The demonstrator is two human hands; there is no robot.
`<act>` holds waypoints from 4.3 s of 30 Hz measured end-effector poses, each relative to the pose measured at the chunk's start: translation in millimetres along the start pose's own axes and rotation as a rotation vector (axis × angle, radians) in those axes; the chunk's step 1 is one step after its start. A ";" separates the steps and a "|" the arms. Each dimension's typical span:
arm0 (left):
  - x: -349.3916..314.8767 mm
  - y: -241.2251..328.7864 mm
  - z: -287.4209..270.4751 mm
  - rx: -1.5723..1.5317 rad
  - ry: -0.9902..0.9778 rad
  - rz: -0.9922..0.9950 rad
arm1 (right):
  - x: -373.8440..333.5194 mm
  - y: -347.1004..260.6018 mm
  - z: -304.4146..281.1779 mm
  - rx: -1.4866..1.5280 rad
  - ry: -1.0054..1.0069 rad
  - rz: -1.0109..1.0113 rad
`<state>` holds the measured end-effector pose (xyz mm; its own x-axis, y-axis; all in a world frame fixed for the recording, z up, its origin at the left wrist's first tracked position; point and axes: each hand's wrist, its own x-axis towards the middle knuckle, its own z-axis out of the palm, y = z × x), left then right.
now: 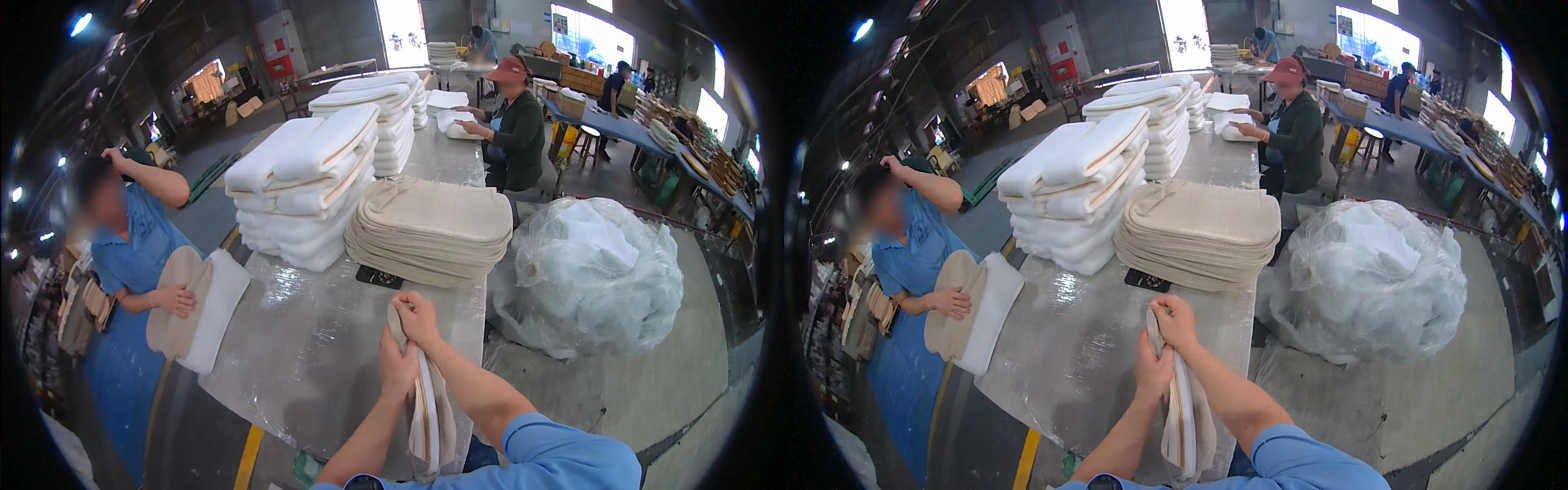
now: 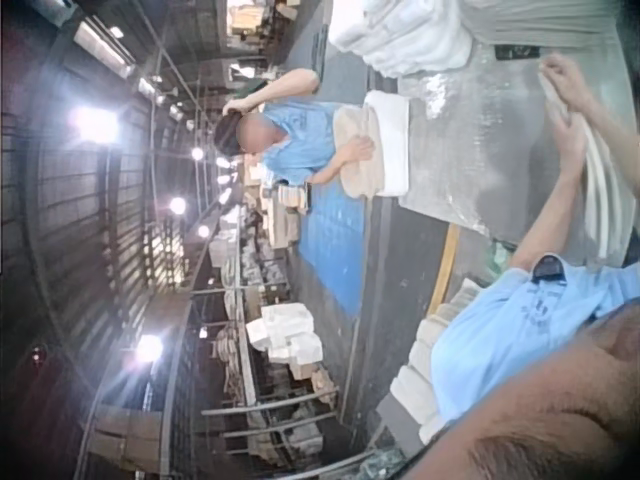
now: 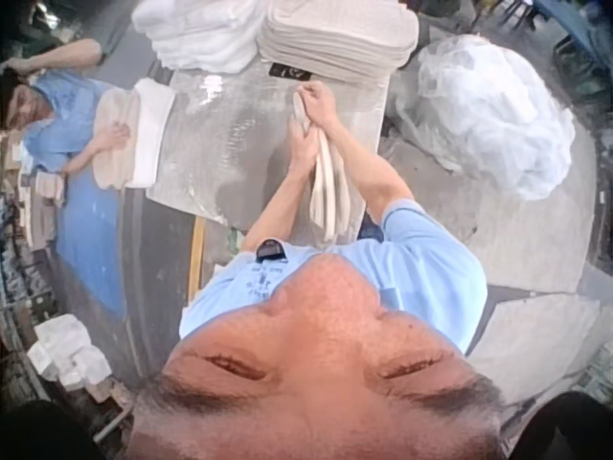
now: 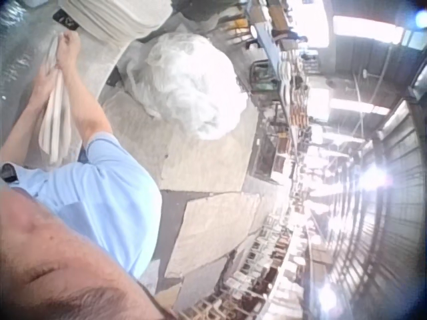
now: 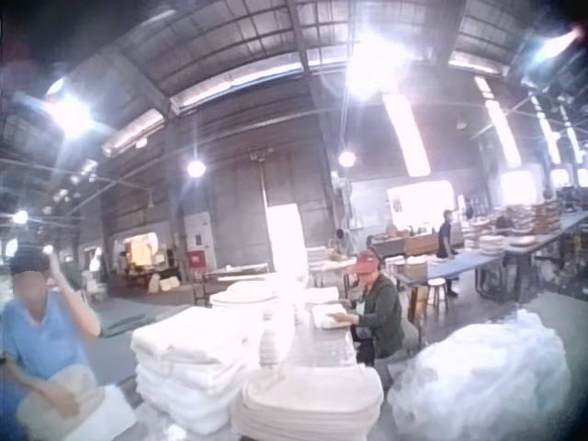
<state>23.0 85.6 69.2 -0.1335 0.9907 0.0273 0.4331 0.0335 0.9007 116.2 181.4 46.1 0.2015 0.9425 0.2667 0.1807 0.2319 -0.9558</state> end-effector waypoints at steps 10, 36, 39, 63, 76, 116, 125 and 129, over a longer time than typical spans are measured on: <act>9.2 35.3 4.9 0.216 -0.098 -0.042 | 10.7 21.1 -21.6 0.027 0.005 0.042; 65.1 12.2 6.8 0.125 0.043 0.103 | 2.3 10.0 -30.8 0.105 -0.028 0.001; 67.6 5.7 8.8 -0.015 0.046 0.034 | 4.8 8.3 -32.1 0.065 -0.045 -0.011; 74.0 20.2 13.2 -0.388 0.134 -0.178 | 2.1 -4.1 -7.9 -0.063 0.094 -0.057; 47.6 19.2 24.4 -0.332 0.246 0.039 | -10.8 -17.5 -19.4 0.109 0.066 0.005; 218.7 32.5 -0.8 -0.056 -1.334 0.008 | 8.5 -5.9 -40.8 0.150 -0.268 -0.258; 187.7 6.8 4.7 -0.406 -1.031 -0.139 | 3.9 -1.3 -46.2 0.172 -0.282 -0.244; 172.6 -36.6 22.5 -0.799 -0.672 -0.164 | 7.4 -5.2 -43.3 0.141 -0.275 -0.224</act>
<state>4.2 258.3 31.1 0.4894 0.8597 -0.1460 -0.2909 0.3188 0.9021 158.4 176.7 58.5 -0.0970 0.8896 0.4463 0.0527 0.4524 -0.8903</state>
